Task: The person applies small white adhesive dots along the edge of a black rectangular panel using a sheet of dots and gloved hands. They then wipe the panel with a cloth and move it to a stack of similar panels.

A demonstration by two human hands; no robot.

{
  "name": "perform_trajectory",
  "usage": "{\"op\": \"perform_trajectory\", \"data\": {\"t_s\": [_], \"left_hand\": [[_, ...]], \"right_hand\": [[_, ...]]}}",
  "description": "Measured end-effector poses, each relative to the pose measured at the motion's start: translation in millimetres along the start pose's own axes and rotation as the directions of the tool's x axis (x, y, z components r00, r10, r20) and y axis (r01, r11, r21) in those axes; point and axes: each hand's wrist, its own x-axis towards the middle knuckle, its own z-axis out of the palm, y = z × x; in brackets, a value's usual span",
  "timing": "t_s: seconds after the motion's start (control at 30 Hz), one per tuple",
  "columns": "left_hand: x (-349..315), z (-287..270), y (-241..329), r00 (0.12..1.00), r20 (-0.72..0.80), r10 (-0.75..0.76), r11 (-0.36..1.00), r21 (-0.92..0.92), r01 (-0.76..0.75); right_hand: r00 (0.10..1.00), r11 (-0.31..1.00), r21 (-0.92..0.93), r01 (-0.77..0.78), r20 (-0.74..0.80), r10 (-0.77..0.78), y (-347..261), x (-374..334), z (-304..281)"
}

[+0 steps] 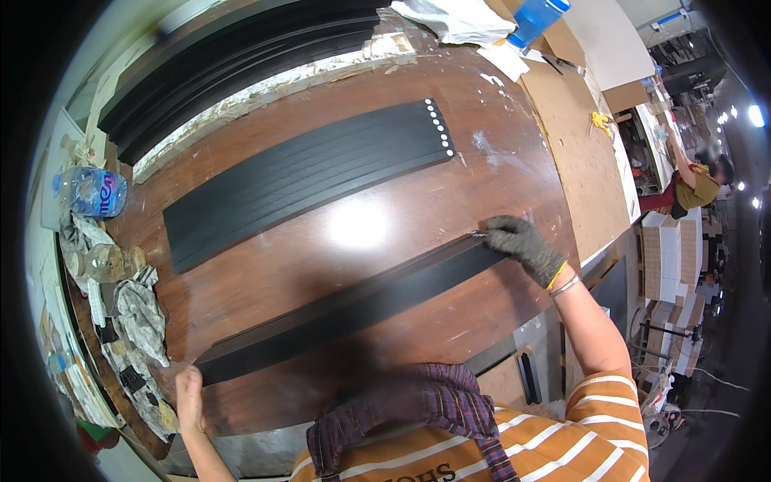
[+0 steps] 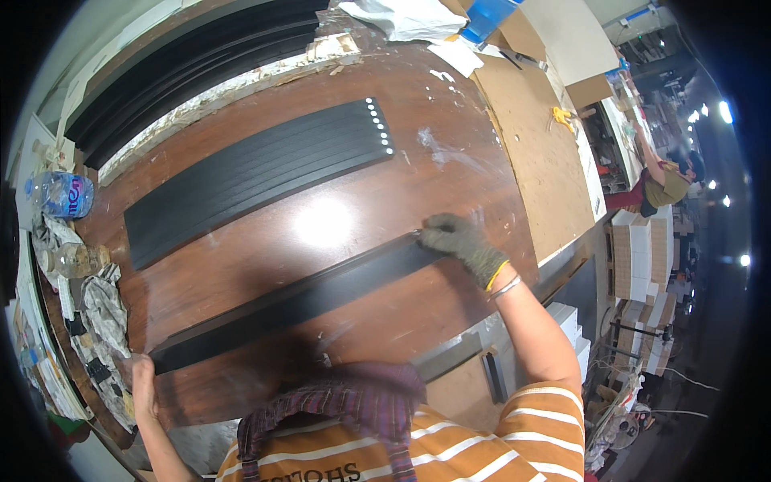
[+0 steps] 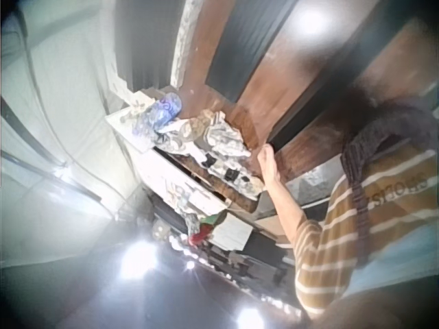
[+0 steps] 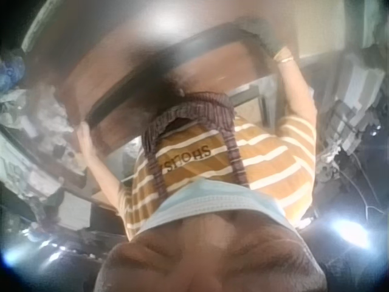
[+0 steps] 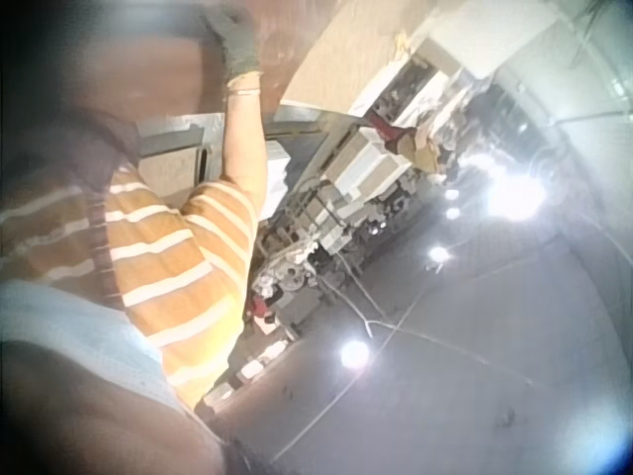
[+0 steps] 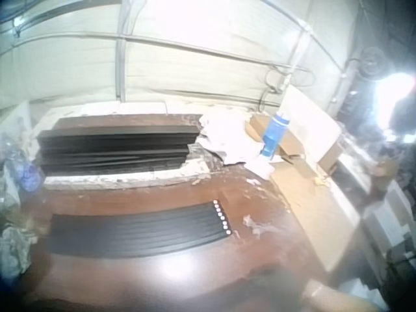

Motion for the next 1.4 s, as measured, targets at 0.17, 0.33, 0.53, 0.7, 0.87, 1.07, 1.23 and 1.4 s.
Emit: {"op": "perform_trajectory", "data": {"t_s": [0.17,0.33,0.53,0.7,0.87,1.07,1.23,1.4], "left_hand": [[53,-15,52,0.917,0.047,0.396,0.915,-0.108,-0.389],[109,21,111,0.671,0.070,0.738,0.529,0.557,-0.640],[126,36,176,0.691,0.232,0.684,0.467,0.589,-0.660],[133,46,212,0.690,0.435,0.579,0.240,0.718,-0.653],[135,55,221,0.691,0.517,0.506,0.111,0.755,-0.646],[126,55,211,0.576,0.512,0.637,0.057,0.714,-0.698],[120,55,194,0.540,0.526,0.657,-0.004,0.719,-0.695],[119,54,197,0.563,0.512,0.648,0.085,0.686,-0.722]], "right_hand": [[0.935,0.868,-0.419,0.265,-0.109,-0.338,-36,49,-23],[0.814,0.285,-0.896,0.342,0.130,-0.566,-73,123,7],[0.798,0.100,-0.881,0.462,0.364,-0.480,-119,155,47],[0.783,-0.121,-0.878,0.464,0.470,-0.408,-140,161,61],[0.753,-0.027,-0.853,0.521,0.474,-0.457,-135,161,58],[0.750,-0.004,-0.852,0.523,0.463,-0.472,-125,147,56],[0.774,-0.020,-0.871,0.491,0.447,-0.448,-108,127,50],[0.757,0.051,-0.823,0.566,0.494,-0.428,-112,126,49]]}}
